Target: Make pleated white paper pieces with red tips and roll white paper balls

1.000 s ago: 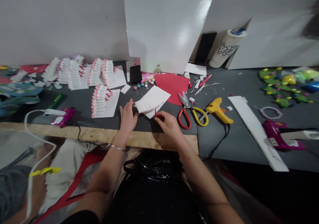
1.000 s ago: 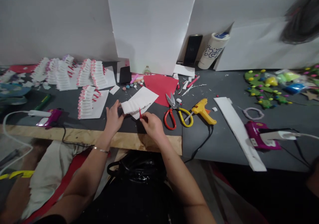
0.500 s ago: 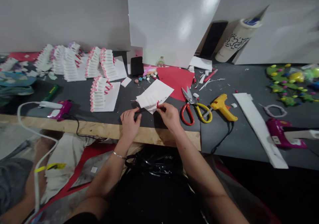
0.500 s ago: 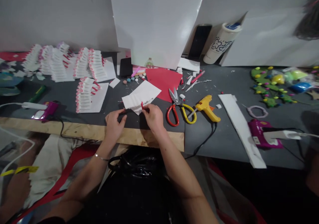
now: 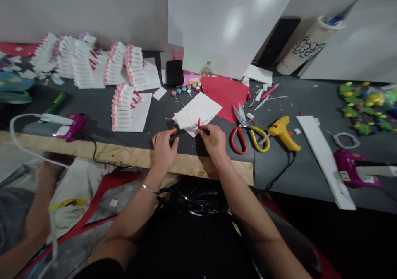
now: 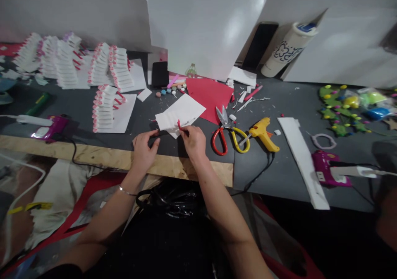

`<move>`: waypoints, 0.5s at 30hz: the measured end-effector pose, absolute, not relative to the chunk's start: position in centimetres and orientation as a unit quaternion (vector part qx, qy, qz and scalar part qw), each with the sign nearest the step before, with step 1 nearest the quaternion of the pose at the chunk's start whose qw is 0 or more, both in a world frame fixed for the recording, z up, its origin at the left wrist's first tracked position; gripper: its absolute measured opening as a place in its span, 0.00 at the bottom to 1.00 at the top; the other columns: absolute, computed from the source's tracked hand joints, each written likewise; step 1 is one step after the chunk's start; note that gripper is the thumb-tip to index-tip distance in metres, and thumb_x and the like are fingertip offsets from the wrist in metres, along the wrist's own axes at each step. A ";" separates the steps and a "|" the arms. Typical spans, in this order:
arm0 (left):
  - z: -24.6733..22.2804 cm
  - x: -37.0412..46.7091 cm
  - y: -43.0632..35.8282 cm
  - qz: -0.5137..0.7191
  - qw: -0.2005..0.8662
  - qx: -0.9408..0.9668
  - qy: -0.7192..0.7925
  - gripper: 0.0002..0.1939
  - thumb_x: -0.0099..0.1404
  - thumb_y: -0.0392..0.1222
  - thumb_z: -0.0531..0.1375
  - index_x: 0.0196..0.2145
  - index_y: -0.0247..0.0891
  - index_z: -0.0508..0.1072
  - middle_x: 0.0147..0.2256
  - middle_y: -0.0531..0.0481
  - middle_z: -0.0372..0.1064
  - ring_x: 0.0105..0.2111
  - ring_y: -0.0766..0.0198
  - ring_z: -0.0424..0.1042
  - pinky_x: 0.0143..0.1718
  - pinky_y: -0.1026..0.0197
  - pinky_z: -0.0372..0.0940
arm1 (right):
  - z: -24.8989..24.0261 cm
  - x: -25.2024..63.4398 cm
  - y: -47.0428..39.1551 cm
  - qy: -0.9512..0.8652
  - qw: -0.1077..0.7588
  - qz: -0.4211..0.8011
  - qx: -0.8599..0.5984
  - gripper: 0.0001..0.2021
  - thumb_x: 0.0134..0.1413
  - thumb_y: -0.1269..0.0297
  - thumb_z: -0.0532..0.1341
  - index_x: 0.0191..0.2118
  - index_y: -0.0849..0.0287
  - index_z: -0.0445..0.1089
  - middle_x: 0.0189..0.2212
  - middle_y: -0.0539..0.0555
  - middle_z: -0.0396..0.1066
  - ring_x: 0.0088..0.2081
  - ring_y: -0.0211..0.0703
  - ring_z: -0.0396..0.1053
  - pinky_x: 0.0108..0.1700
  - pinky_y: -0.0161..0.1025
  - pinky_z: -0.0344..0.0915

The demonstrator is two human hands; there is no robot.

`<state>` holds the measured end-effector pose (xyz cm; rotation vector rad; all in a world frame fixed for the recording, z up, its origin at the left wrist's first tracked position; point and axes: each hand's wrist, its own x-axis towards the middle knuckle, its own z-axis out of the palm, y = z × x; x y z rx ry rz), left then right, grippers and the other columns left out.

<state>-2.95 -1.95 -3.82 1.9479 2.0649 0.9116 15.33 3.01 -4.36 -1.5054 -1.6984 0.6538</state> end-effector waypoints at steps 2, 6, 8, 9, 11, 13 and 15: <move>-3.8 -3.0 -1.9 0.306 0.081 0.651 0.690 0.12 0.66 0.39 0.58 0.47 0.40 0.74 0.44 0.44 0.77 0.48 0.51 0.72 0.52 0.49 0.60 | -4.4 15.3 3.0 -0.663 0.380 0.258 -0.591 0.04 0.55 0.66 0.63 0.34 0.55 0.76 0.34 0.54 0.78 0.38 0.50 0.71 0.43 0.44 0.65; -3.8 -2.9 -2.0 0.307 0.087 0.649 0.691 0.12 0.67 0.39 0.58 0.48 0.40 0.73 0.44 0.44 0.77 0.48 0.51 0.72 0.53 0.49 0.59 | -4.4 15.3 3.0 -0.660 0.380 0.259 -0.594 0.05 0.56 0.65 0.62 0.34 0.55 0.76 0.34 0.54 0.78 0.37 0.49 0.71 0.42 0.43 0.65; -3.8 -2.8 -2.0 0.306 0.090 0.648 0.691 0.12 0.67 0.40 0.58 0.48 0.40 0.73 0.44 0.45 0.77 0.48 0.51 0.72 0.53 0.49 0.59 | -4.4 15.3 2.9 -0.660 0.379 0.256 -0.595 0.05 0.56 0.64 0.62 0.35 0.54 0.76 0.33 0.54 0.78 0.36 0.49 0.71 0.41 0.43 0.65; -3.8 -2.8 -2.1 0.305 0.091 0.649 0.691 0.12 0.67 0.40 0.58 0.48 0.40 0.73 0.43 0.45 0.77 0.48 0.51 0.72 0.53 0.49 0.59 | -4.4 15.3 2.9 -0.662 0.380 0.255 -0.594 0.05 0.57 0.64 0.62 0.35 0.54 0.76 0.33 0.54 0.78 0.36 0.49 0.71 0.41 0.43 0.65; -3.8 -2.7 -2.1 0.306 0.089 0.649 0.691 0.12 0.67 0.40 0.58 0.48 0.40 0.73 0.43 0.45 0.77 0.48 0.51 0.72 0.53 0.49 0.59 | -4.4 15.3 2.8 -0.664 0.381 0.249 -0.593 0.06 0.57 0.63 0.61 0.35 0.54 0.76 0.33 0.54 0.78 0.36 0.49 0.71 0.41 0.43 0.64; -3.8 -2.7 -2.2 0.307 0.089 0.651 0.689 0.12 0.67 0.39 0.58 0.48 0.40 0.73 0.44 0.45 0.77 0.48 0.51 0.72 0.53 0.49 0.59 | -4.4 15.2 2.8 -0.665 0.379 0.237 -0.598 0.06 0.58 0.63 0.61 0.35 0.54 0.76 0.33 0.54 0.78 0.36 0.49 0.71 0.41 0.43 0.64; -3.8 -2.7 -2.2 0.308 0.090 0.652 0.687 0.12 0.67 0.39 0.58 0.48 0.41 0.73 0.44 0.46 0.77 0.48 0.52 0.72 0.53 0.49 0.59 | -4.5 15.1 2.9 -0.665 0.376 0.225 -0.605 0.06 0.58 0.63 0.61 0.36 0.54 0.76 0.33 0.54 0.78 0.37 0.49 0.71 0.41 0.43 0.64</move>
